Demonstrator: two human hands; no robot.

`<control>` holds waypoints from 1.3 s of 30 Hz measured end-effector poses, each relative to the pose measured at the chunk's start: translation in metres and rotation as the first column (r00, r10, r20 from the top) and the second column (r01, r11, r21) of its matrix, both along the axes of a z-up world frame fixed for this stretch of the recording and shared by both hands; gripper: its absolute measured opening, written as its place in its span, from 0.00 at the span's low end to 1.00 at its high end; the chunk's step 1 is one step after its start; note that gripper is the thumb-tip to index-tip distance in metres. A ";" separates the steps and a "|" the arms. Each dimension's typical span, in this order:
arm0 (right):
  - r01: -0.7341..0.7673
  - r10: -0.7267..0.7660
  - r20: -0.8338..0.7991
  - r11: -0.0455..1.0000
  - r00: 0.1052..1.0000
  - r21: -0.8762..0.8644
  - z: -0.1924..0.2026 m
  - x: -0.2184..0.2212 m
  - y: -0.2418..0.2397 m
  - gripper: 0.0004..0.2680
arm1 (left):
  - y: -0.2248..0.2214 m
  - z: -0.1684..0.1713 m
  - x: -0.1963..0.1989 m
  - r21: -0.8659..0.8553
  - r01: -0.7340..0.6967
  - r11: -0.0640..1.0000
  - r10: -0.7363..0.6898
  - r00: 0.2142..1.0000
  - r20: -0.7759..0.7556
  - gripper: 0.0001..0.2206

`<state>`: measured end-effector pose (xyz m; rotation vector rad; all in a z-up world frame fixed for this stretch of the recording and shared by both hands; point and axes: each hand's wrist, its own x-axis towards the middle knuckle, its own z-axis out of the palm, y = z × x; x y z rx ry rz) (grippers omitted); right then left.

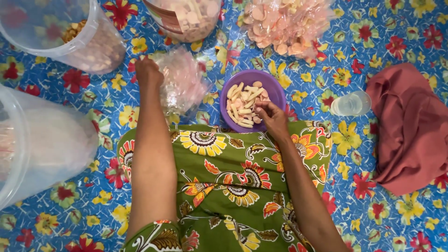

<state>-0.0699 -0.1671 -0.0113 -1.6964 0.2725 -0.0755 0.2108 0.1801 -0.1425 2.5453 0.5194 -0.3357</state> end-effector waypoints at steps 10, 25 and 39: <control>0.010 -0.010 0.003 1.000 1.000 0.011 0.007 -0.006 0.003 0.08 | 0.004 0.018 -0.029 0.159 0.290 0.944 -0.327 0.750 0.575 0.12; 0.001 -0.001 0.000 1.000 1.000 -0.028 0.013 -0.009 0.008 0.08 | -0.040 0.062 -0.068 0.111 0.539 0.835 -0.548 0.833 0.074 0.21; -0.028 0.028 -0.013 0.998 1.000 -0.058 0.005 -0.004 0.005 0.07 | -0.063 0.116 -0.087 0.035 0.555 0.831 -0.556 0.831 0.019 0.25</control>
